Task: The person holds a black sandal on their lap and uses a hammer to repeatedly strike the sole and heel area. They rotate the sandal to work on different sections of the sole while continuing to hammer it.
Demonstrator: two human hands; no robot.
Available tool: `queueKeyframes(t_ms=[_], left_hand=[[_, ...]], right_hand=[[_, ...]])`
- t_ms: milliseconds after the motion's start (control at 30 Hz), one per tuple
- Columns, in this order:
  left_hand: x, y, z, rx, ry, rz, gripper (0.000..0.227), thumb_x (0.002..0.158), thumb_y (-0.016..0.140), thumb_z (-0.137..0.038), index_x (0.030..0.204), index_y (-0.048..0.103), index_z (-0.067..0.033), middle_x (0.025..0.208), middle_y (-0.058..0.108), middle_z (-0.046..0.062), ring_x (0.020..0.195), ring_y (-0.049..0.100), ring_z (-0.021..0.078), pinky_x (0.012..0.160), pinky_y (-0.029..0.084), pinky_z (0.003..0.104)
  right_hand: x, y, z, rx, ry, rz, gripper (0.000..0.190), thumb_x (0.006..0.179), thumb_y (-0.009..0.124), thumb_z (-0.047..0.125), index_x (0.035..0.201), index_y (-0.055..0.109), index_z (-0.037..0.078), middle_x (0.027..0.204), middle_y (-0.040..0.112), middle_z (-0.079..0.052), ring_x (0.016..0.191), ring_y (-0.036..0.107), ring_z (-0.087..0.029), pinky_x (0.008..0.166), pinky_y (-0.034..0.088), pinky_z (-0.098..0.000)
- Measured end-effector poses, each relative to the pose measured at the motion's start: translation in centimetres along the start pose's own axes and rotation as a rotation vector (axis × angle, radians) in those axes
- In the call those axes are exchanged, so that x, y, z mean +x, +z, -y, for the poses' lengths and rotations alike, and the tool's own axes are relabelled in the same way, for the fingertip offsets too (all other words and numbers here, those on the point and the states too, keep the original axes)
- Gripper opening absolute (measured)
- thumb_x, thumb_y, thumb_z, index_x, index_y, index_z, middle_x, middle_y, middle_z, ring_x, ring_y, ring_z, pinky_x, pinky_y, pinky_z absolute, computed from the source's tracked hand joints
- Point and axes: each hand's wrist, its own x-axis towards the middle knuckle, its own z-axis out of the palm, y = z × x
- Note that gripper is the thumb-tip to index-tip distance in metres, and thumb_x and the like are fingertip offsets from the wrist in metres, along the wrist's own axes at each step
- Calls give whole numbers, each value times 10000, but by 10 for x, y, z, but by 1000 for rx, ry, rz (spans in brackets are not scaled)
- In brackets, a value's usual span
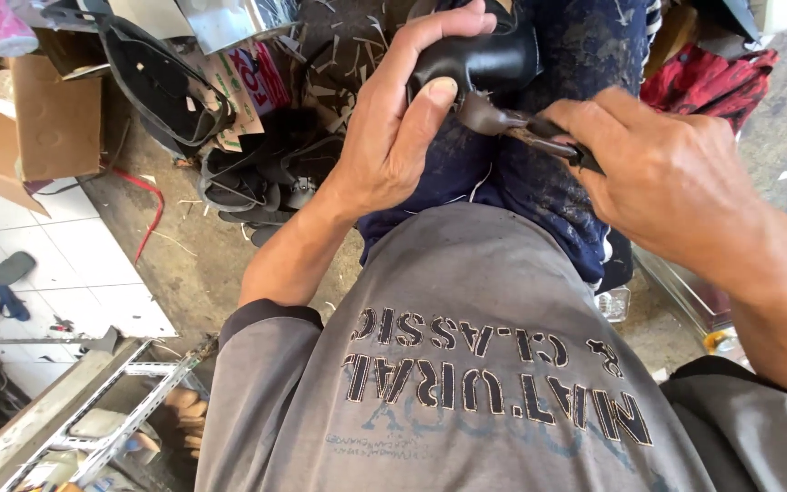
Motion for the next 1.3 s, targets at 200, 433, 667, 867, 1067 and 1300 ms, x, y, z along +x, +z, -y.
queueKeyframes(t_ms=[200, 433, 667, 867, 1067, 1300], left_hand=[[3, 2, 1, 36, 27, -9, 409, 1173, 337, -367, 1454, 466, -100, 1487, 573, 114, 1438, 589, 271, 1275, 477, 400], [-10, 25, 4, 104, 37, 50, 408, 1167, 324, -373, 1445, 440, -98, 1476, 547, 126, 1421, 572, 284, 1270, 458, 418], [-8, 13, -3, 181, 17, 4, 326, 1142, 395, -306, 1379, 476, -98, 1375, 575, 82, 1268, 626, 265, 1138, 487, 388], [-14, -2, 13, 133, -49, -62, 474, 1173, 372, -412, 1510, 392, -78, 1331, 648, 110, 1170, 641, 219, 1102, 521, 367], [-9, -3, 28, 102, 26, -75, 425, 1158, 337, -427, 1368, 463, -80, 1008, 580, 70, 841, 529, 178, 790, 498, 342], [-13, -32, 69, 173, -112, -316, 417, 1121, 342, -405, 1313, 538, -90, 1225, 626, 117, 1089, 625, 252, 953, 521, 404]], right_hand=[[-4, 31, 0, -272, -3, -326, 147, 1202, 758, 239, 1347, 766, 214, 991, 618, 64, 570, 545, -83, 472, 460, -216], [-45, 33, 46, -373, 216, -17, 222, 1070, 633, 305, 1257, 567, 206, 885, 544, 76, 539, 544, -99, 411, 392, -264], [-23, 32, 40, -163, 128, -115, 397, 988, 716, 319, 1340, 628, 159, 976, 603, 9, 690, 687, -181, 464, 506, -351], [15, 34, 11, 272, -48, -133, 374, 1106, 630, 211, 1441, 666, 48, 1224, 775, -86, 1037, 749, -319, 668, 577, -491], [40, 22, 1, 810, -42, 87, 191, 1115, 562, 139, 990, 652, 26, 892, 767, -28, 830, 713, -210, 783, 513, -383], [-18, 24, -9, 767, 302, -330, 193, 1319, 446, -106, 1238, 591, -203, 1290, 730, -289, 858, 712, -288, 810, 527, -363]])
